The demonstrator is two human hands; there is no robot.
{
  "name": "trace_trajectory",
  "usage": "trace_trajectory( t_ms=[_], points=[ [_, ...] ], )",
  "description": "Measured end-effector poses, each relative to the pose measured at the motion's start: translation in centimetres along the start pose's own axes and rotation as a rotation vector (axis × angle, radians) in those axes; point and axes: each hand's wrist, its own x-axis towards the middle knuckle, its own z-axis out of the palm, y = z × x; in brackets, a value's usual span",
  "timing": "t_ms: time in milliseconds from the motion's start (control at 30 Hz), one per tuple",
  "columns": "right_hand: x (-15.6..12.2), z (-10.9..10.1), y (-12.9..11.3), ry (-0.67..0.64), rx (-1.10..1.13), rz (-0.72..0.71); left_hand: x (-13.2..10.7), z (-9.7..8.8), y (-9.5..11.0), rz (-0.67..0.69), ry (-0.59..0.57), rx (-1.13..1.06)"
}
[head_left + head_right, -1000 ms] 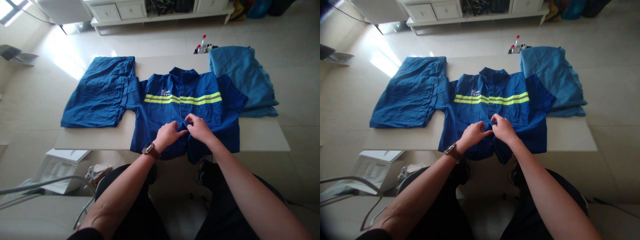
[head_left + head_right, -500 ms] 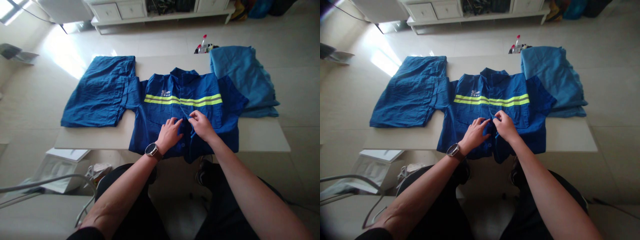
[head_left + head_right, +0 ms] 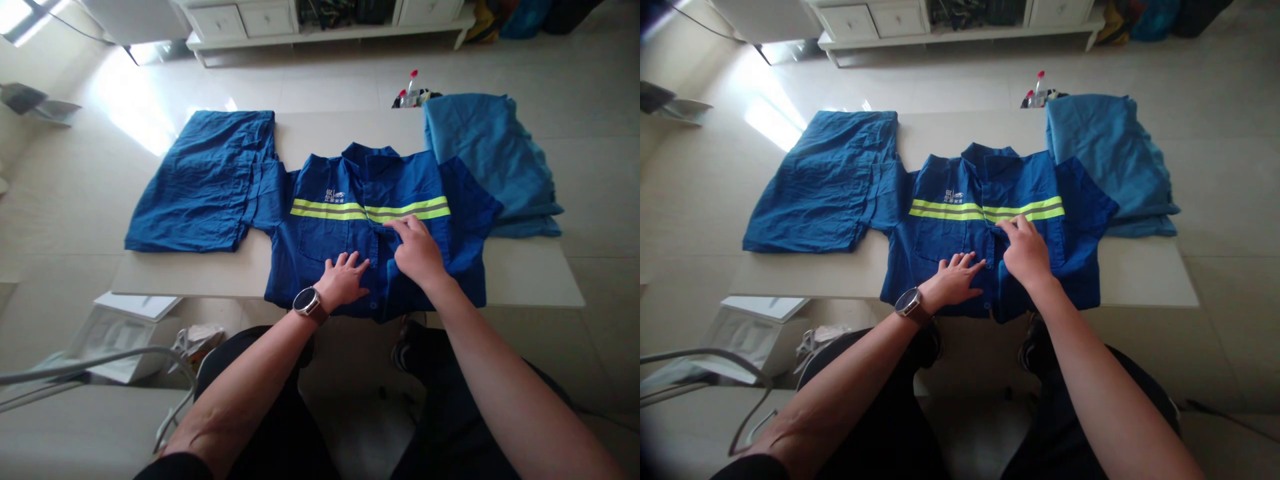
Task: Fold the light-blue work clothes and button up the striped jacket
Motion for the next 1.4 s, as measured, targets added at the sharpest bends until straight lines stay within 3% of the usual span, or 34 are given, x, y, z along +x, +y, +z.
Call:
trace_trajectory(
  t_ms=[67, 200, 333, 533, 733, 967, 1400],
  points=[
    [-0.1, 0.7, 0.0, -0.077, -0.008, -0.05, -0.1, -0.4, 0.1, 0.032, 0.035, 0.003],
    [-0.1, 1.8, 0.0, -0.206, -0.034, 0.012, 0.1, -1.1, -0.3, 0.051, 0.079, -0.086],
    [0.1, 2.0, 0.0, -0.171, 0.045, 0.014, 0.7, -1.2, -0.6, -0.047, 0.2, -0.193],
    [0.6, 2.0, -0.1, -0.072, 0.372, 0.069, 1.1, -1.2, 0.1, -0.213, 0.407, -0.369],
    [0.7, 2.6, -0.2, -0.142, 0.694, 0.07, 1.3, -1.0, 0.9, -0.204, 0.479, -0.356],
    [0.7, 2.0, -0.5, -0.155, 0.583, 0.044, 1.3, -1.6, 0.8, -0.152, 0.458, -0.322],
    [0.4, 1.9, -0.9, 0.02, 0.317, 0.119, 1.2, -2.0, 0.5, -0.054, 0.516, -0.369]
  ],
)
